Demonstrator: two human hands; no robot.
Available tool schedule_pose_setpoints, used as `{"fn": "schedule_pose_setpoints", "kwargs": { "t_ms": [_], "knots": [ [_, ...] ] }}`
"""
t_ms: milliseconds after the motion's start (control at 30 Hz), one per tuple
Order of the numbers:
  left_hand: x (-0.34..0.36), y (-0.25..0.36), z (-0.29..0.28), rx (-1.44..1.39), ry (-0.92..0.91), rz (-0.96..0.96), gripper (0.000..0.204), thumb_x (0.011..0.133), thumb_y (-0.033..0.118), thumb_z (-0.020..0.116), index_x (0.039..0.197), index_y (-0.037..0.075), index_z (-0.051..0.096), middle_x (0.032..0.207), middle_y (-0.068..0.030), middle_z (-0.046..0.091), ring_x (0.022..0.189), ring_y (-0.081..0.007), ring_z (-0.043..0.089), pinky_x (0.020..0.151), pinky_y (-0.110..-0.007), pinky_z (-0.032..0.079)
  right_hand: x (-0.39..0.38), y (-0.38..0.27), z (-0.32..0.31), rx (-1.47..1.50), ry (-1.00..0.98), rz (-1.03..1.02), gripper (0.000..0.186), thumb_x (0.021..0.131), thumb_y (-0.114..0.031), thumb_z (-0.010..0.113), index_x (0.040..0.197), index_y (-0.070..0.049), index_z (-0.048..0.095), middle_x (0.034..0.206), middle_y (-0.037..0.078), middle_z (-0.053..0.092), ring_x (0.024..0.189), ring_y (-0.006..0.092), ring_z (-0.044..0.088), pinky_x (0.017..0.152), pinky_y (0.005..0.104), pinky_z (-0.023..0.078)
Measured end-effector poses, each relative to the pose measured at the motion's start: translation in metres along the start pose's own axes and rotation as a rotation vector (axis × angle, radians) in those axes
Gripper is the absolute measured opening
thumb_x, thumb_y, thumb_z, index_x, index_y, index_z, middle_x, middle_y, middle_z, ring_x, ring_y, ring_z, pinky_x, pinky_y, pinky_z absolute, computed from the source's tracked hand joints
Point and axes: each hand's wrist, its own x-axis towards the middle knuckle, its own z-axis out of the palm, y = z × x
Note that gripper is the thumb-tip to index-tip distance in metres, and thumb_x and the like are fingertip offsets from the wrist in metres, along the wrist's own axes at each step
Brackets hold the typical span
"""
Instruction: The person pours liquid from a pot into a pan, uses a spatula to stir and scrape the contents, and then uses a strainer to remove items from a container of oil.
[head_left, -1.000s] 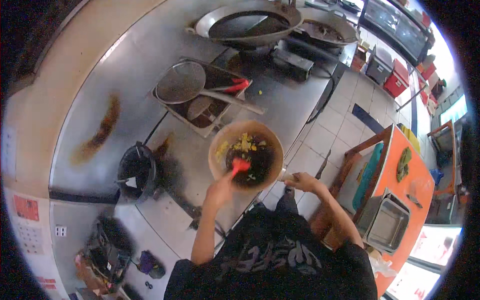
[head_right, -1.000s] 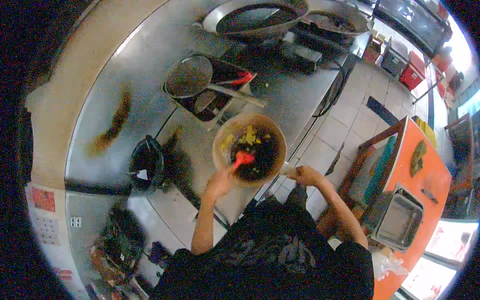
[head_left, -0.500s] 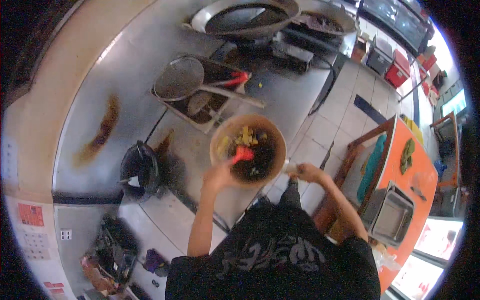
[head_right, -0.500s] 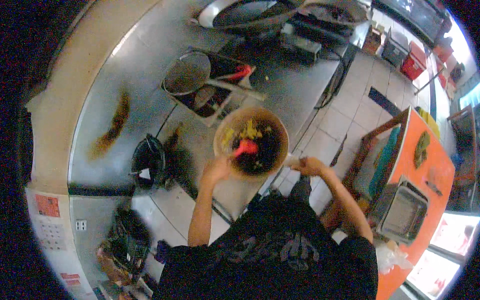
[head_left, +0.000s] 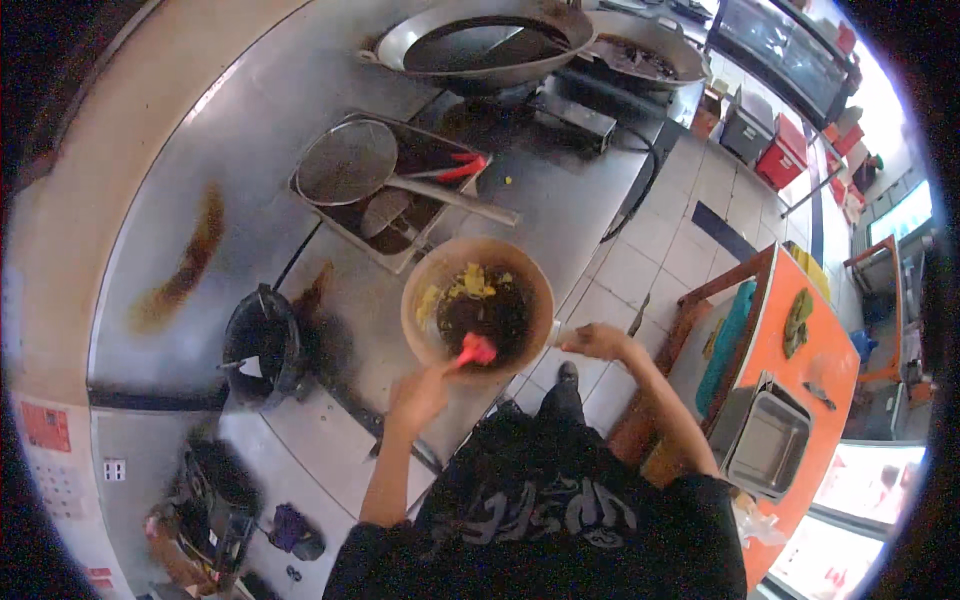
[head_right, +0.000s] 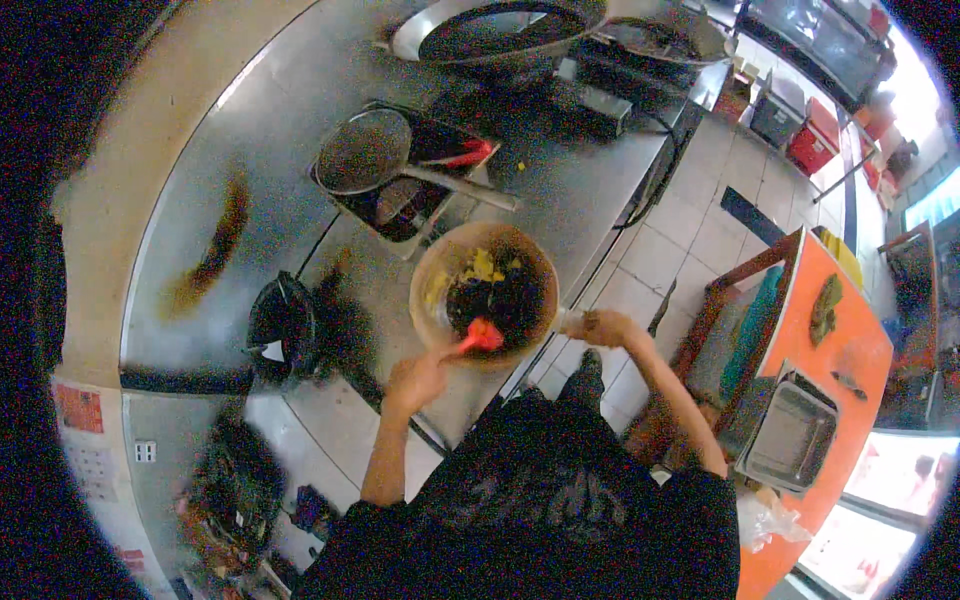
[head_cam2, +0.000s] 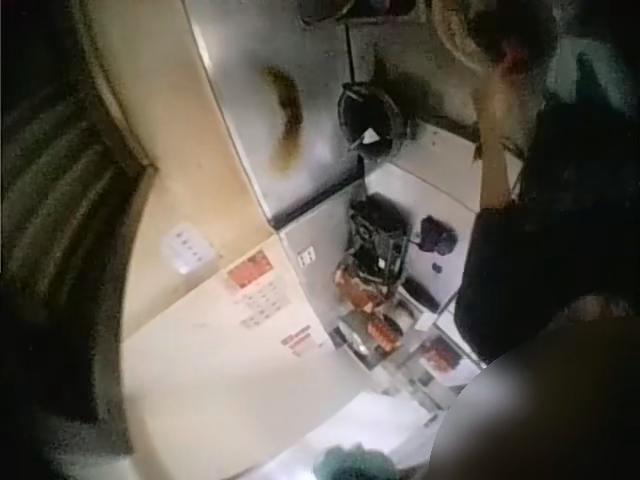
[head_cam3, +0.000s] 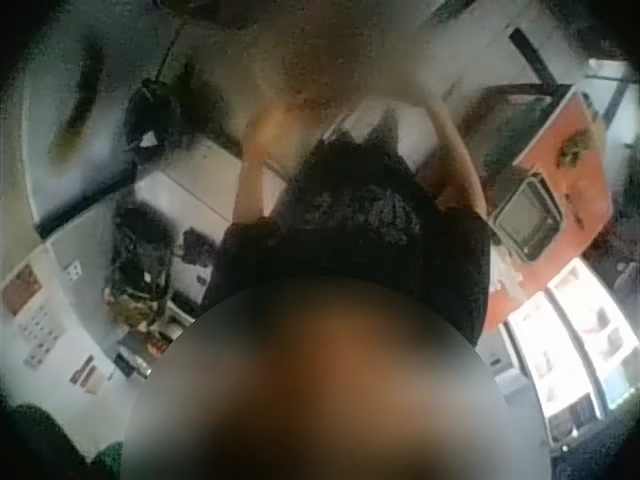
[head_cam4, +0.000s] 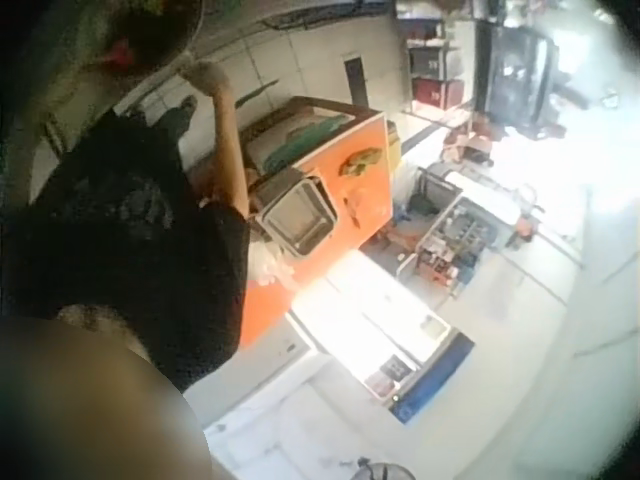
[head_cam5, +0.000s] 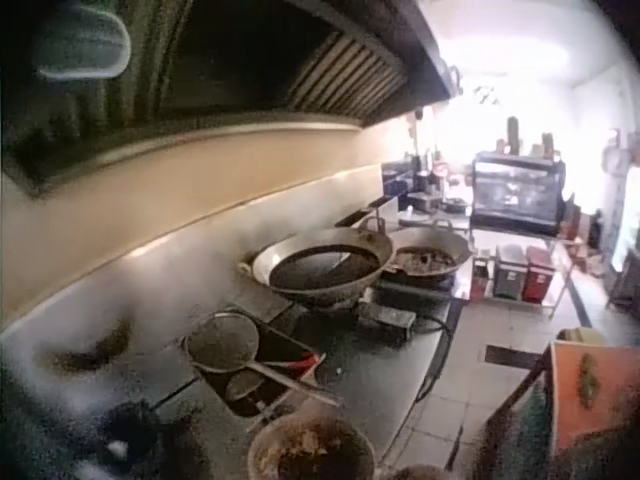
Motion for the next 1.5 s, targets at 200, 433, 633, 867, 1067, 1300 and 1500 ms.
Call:
{"fn": "schedule_pose_setpoints", "kwargs": {
  "t_ms": [200, 433, 633, 867, 1067, 1300, 1500],
  "knots": [
    [0.044, -0.016, 0.034, -0.196, 0.101, -0.057, 0.041, 0.088, 0.019, 0.045, 0.126, 0.031, 0.055, 0.107, -0.0157, 0.064, 0.093, -0.0365, 0.063, 0.08, -0.047, 0.049, -0.012, -0.031, 0.051, 0.199, -0.025, 0.036, 0.064, 0.08, -0.063, 0.056, 0.096, -0.002, 0.063, 0.068, 0.01, 0.061, 0.053, 0.0145, 0.056, 0.044, 0.0304, 0.045],
    [-0.007, -0.012, 0.013, -0.19, 0.079, -0.129, 0.044, 0.085, 0.016, 0.047, 0.127, 0.029, 0.054, 0.098, -0.0178, 0.065, 0.089, -0.0356, 0.063, 0.078, -0.047, 0.049, -0.008, -0.051, 0.103, 0.592, -0.039, 0.047, 0.051, 0.086, -0.054, 0.056, 0.093, -0.003, 0.055, 0.064, 0.007, 0.055, 0.052, 0.0168, 0.054, 0.045, 0.0314, 0.042],
    [0.044, -0.015, 0.029, -0.124, 0.38, -0.133, 0.043, 0.086, 0.016, 0.05, 0.126, 0.032, 0.054, 0.084, -0.0186, 0.065, 0.074, -0.0357, 0.064, 0.067, -0.048, 0.05, 0.0, -0.055, 0.125, 1.169, -0.277, 0.158, 0.044, 0.089, -0.047, 0.056, 0.097, -0.004, 0.052, 0.06, 0.0, 0.047, 0.044, 0.0107, 0.043, 0.038, 0.0261, 0.034],
    [-0.054, -0.045, 0.007, 0.037, 0.406, -0.414, 0.04, 0.085, 0.017, 0.052, 0.122, 0.03, 0.058, 0.082, -0.0175, 0.066, 0.072, -0.0336, 0.065, 0.065, -0.047, 0.051, -0.016, -0.081, 0.122, 1.2, -0.255, 0.158, 0.045, 0.088, -0.049, 0.057, 0.093, -0.005, 0.048, 0.055, -0.004, 0.035, 0.041, 0.0082, 0.033, 0.039, 0.0255, 0.029],
    [0.023, -0.03, 0.013, -0.089, 0.594, -0.319, 0.036, 0.08, 0.012, 0.05, 0.113, 0.019, 0.064, 0.079, -0.0169, 0.065, 0.072, -0.0356, 0.063, 0.064, -0.047, 0.049, -0.006, -0.068, 0.141, 1.1, -0.143, 0.084, 0.051, 0.085, -0.054, 0.059, 0.092, -0.004, 0.049, 0.053, -0.003, 0.037, 0.039, 0.0093, 0.035, 0.038, 0.026, 0.03],
    [0.019, -0.051, 0.006, -0.087, 0.577, -0.301, 0.027, 0.077, 0.012, 0.057, 0.102, 0.016, 0.068, 0.076, -0.0148, 0.065, 0.072, -0.0355, 0.064, 0.064, -0.045, 0.05, 0.004, -0.055, 0.165, 0.985, -0.125, 0.157, 0.046, 0.089, -0.051, 0.054, 0.086, -0.005, 0.051, 0.052, -0.003, 0.036, 0.039, 0.0103, 0.035, 0.036, 0.0269, 0.028],
    [0.015, -0.043, -0.018, -0.06, 0.421, -0.301, 0.028, 0.078, 0.015, 0.058, 0.104, 0.017, 0.067, 0.079, -0.0153, 0.066, 0.07, -0.0355, 0.064, 0.064, -0.044, 0.05, 0.006, -0.054, 0.14, 0.936, -0.037, 0.109, 0.041, 0.089, -0.05, 0.055, 0.086, -0.008, 0.053, 0.054, -0.001, 0.04, 0.042, 0.0096, 0.04, 0.037, 0.0272, 0.029]
  ]
}}
